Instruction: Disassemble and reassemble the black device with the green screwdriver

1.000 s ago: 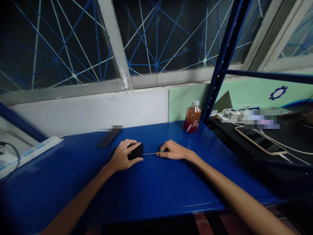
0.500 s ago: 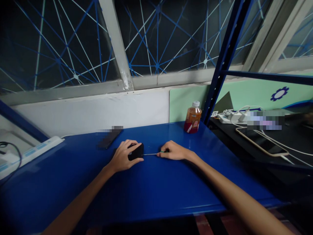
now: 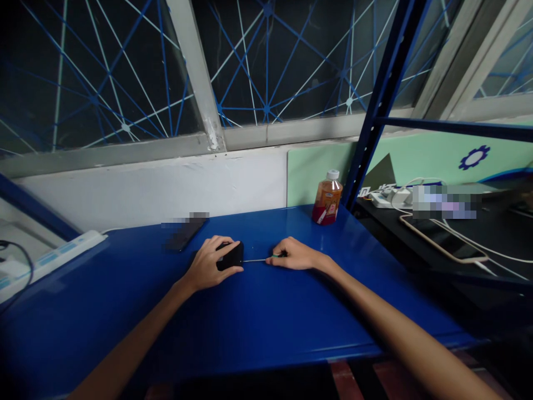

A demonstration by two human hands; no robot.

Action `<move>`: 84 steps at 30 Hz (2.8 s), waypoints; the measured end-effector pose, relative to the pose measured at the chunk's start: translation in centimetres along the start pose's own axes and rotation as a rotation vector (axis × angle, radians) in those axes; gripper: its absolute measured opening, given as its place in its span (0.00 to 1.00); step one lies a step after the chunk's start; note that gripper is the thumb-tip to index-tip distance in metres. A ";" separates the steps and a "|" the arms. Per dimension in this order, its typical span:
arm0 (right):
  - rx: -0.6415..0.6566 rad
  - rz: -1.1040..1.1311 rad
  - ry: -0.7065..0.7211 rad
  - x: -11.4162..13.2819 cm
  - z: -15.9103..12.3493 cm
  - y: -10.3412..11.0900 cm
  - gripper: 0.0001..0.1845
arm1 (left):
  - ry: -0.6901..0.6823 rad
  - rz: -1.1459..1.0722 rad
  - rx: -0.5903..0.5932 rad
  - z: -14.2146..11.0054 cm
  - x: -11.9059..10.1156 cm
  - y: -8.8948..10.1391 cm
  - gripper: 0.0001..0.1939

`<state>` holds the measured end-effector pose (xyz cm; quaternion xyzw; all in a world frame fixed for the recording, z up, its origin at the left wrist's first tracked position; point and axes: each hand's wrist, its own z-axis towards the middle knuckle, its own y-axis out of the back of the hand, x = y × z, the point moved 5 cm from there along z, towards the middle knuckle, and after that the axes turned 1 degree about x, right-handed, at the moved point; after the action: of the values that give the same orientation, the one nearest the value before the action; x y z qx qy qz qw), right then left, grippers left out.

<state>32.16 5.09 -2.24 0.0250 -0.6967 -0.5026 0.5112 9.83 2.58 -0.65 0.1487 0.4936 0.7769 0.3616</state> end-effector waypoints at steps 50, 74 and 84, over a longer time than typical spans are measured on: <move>-0.090 -0.283 -0.048 0.7 -0.4 0.7 0.26 | -0.046 0.051 0.059 -0.2 -0.5 -0.9 0.29; -0.059 -0.215 -0.044 1.6 -0.6 1.1 0.19 | -0.075 0.119 0.079 -0.4 -0.7 -1.2 0.30; -0.043 -0.209 -0.055 0.5 -0.7 1.2 0.18 | -0.095 0.108 0.046 -0.4 -0.7 -1.3 0.29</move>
<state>33.00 4.95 -1.04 0.0728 -0.6933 -0.5684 0.4370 10.58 2.16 -1.91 0.2197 0.4848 0.7758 0.3388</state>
